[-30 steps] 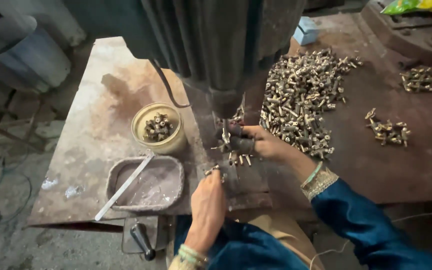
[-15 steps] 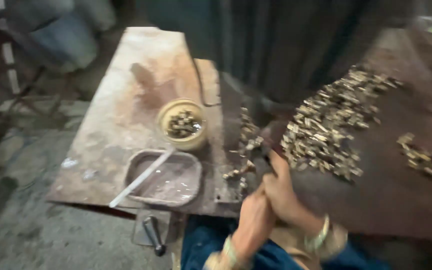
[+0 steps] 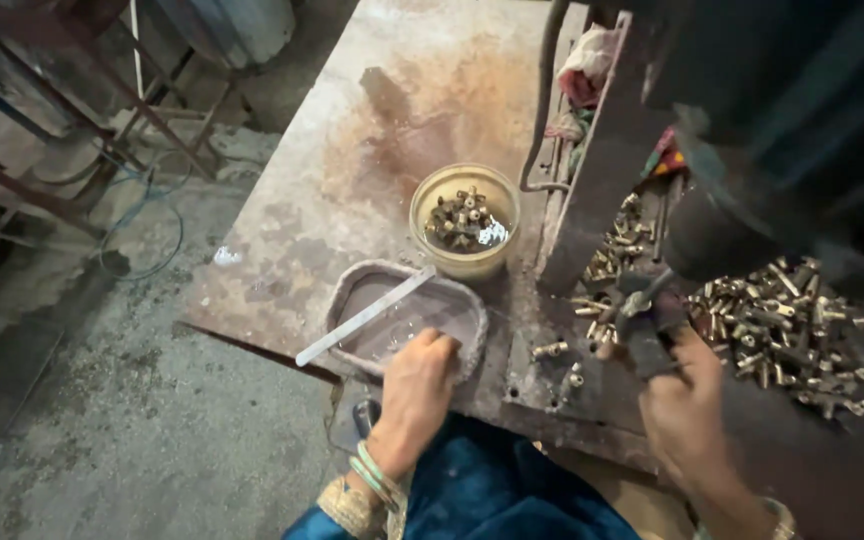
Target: The person sits at a bench drill press and works through a pile of small brass fittings one at a time, holding each fitting in a jig under the spinning drill bit, then dipping the worked part into a bowl of liquid and placing it on a growing pile of finished parts.
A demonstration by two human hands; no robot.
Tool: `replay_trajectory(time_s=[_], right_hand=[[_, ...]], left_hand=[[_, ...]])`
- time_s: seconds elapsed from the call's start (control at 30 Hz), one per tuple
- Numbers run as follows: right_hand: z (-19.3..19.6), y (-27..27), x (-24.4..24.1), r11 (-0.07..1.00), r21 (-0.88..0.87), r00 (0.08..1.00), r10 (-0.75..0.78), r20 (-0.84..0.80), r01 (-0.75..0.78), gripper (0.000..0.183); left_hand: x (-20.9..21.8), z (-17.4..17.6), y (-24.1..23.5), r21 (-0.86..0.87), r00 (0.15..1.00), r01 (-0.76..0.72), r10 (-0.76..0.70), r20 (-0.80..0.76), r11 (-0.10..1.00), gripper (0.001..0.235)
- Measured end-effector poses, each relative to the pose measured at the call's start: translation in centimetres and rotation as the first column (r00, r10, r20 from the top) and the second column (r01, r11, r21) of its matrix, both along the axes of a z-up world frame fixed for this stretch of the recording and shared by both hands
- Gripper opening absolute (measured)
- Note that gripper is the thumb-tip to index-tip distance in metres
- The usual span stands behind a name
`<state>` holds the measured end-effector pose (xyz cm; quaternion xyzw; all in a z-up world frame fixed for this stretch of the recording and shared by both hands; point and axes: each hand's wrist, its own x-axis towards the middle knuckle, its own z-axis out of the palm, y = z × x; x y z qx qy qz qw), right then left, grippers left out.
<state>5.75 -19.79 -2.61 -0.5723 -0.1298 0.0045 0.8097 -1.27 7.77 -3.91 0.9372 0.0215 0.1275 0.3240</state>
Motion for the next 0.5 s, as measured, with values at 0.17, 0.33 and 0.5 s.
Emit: replay_trajectory(time_s=[0.17,0.33,0.5], right_hand=[[0.2,-0.6,-0.1,0.992,-0.123,0.999,0.029,0.035,-0.025,0.041],[0.7,-0.5,0.4,0.989,-0.145,0.995,-0.047,-0.093,0.033,0.034],[-1.7,-1.6,0.4,0.993,-0.116,0.999,-0.026,-0.026,0.023,0.042]], left_hand=[[0.6,-1.0,1.3,-0.353,0.999,-0.043,0.039,-0.02,0.935,0.016],[-0.4,-1.5,1.0,-0.799,0.987,-0.139,0.02,-0.157,0.584,0.02],[-3.1,-1.5,-6.2,-0.91,0.991,-0.109,-0.022,-0.128,0.401,0.019]])
